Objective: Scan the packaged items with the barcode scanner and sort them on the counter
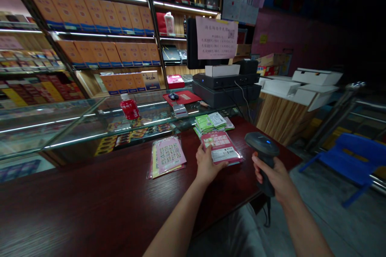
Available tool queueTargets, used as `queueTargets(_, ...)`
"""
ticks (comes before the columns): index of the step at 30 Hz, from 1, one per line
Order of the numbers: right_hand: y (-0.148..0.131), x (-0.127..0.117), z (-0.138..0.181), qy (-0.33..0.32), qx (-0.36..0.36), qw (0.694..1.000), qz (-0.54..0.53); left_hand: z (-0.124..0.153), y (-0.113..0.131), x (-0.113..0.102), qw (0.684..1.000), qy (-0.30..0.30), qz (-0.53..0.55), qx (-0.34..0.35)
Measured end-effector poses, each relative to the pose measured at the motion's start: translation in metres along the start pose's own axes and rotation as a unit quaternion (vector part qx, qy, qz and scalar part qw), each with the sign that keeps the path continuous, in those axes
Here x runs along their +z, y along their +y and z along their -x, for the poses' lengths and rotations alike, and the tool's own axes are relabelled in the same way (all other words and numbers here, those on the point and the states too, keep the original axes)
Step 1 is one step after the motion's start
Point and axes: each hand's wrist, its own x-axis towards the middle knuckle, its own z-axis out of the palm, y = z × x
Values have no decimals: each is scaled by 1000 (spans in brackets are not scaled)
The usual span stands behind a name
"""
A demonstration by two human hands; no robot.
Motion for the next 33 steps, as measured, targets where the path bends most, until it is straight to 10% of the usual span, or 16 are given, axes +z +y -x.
queueTargets(9,3,5,0,-10,-4,1000,-6,-8,-3,-10,998,56,-20,22)
queueTargets(21,6,2,2,-6,0,1000,-18,-27,-38,-107,924,76,-339,-159)
queueTargets(33,9,7,3,-7,8,1000,7,-21,-58,-136,884,97,-413,-198)
